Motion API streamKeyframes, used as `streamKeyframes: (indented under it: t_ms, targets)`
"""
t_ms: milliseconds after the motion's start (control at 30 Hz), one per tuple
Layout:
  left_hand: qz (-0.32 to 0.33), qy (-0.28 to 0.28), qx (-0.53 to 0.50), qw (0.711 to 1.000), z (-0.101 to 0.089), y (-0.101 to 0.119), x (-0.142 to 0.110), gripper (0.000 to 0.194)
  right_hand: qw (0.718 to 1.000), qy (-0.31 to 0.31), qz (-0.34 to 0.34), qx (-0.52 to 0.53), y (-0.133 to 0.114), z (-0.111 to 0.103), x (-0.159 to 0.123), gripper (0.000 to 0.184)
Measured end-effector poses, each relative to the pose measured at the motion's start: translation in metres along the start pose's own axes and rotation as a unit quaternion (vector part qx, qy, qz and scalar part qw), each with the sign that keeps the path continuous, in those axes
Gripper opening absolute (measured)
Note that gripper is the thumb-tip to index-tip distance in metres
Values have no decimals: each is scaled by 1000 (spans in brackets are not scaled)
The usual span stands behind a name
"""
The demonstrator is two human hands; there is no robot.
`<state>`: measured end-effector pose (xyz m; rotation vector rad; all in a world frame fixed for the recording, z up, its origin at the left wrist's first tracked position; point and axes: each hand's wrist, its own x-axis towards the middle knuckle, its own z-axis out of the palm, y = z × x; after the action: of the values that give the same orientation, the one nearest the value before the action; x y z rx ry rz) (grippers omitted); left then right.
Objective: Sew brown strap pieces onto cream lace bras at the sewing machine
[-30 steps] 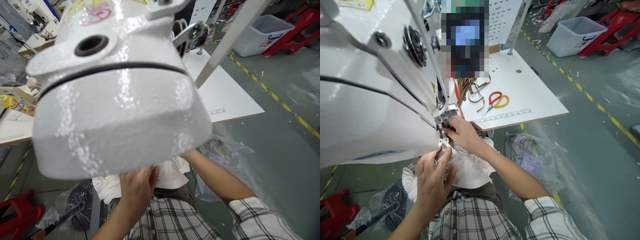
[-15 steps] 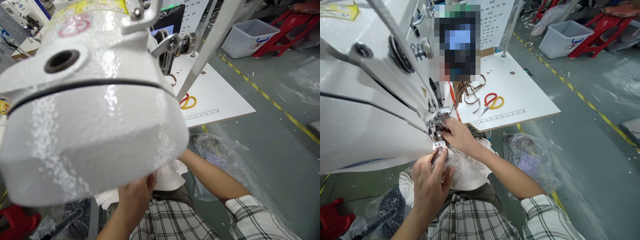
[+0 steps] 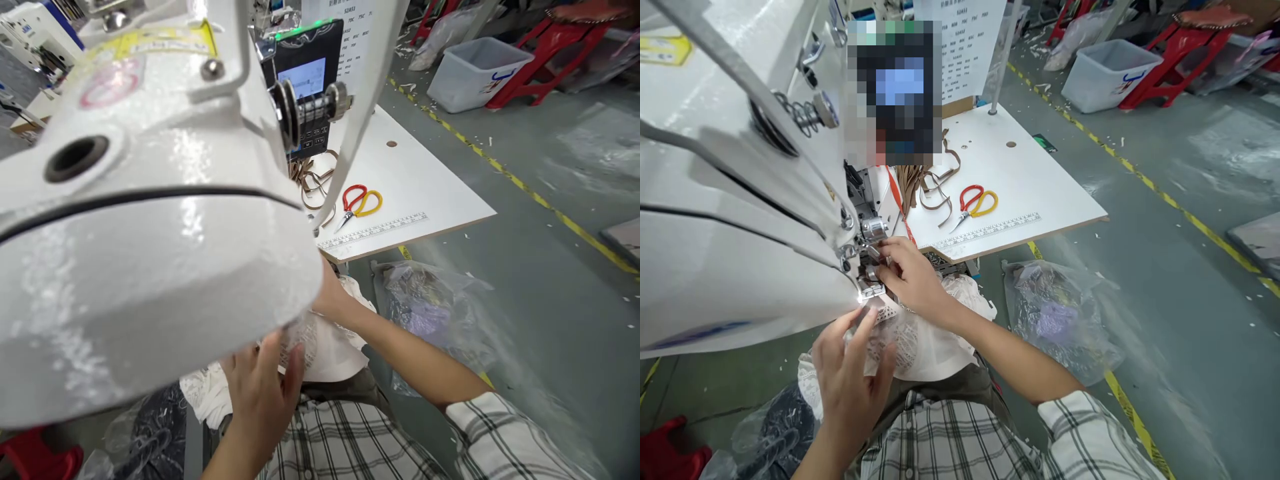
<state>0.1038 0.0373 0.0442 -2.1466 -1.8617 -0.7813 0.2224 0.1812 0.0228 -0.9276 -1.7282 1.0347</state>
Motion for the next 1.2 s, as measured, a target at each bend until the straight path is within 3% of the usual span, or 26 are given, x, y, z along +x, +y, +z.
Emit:
streamKeyframes:
  t_ms: [100, 167, 267, 333, 533, 833, 1200]
  targets:
    - [-63, 16, -46, 997, 3, -15, -7, 44, 999, 21, 20, 45, 2, -2, -16, 18]
    - [-143, -10, -106, 984, 8, -26, -10, 43, 996, 20, 47, 67, 2, -4, -26, 19]
    - [-255, -81, -263, 927, 15, -37, -9, 39, 991, 0, 85, 100, 1, -6, -40, 22]
    - [-290, -114, -333, 890, 19, -40, -6, 39, 990, -21, 95, 100, -2, -7, -47, 26]
    - [-304, -138, -335, 881, 22, -41, -4, 42, 990, -60, 113, 62, -9, -8, -59, 27]
    - [-285, -144, -253, 913, 13, -36, -3, 47, 989, -66, 127, 45, -11, -8, -62, 29]
    - [-307, -114, -299, 896, 9, -39, -10, 52, 985, -65, 148, 66, -16, -8, -64, 31]
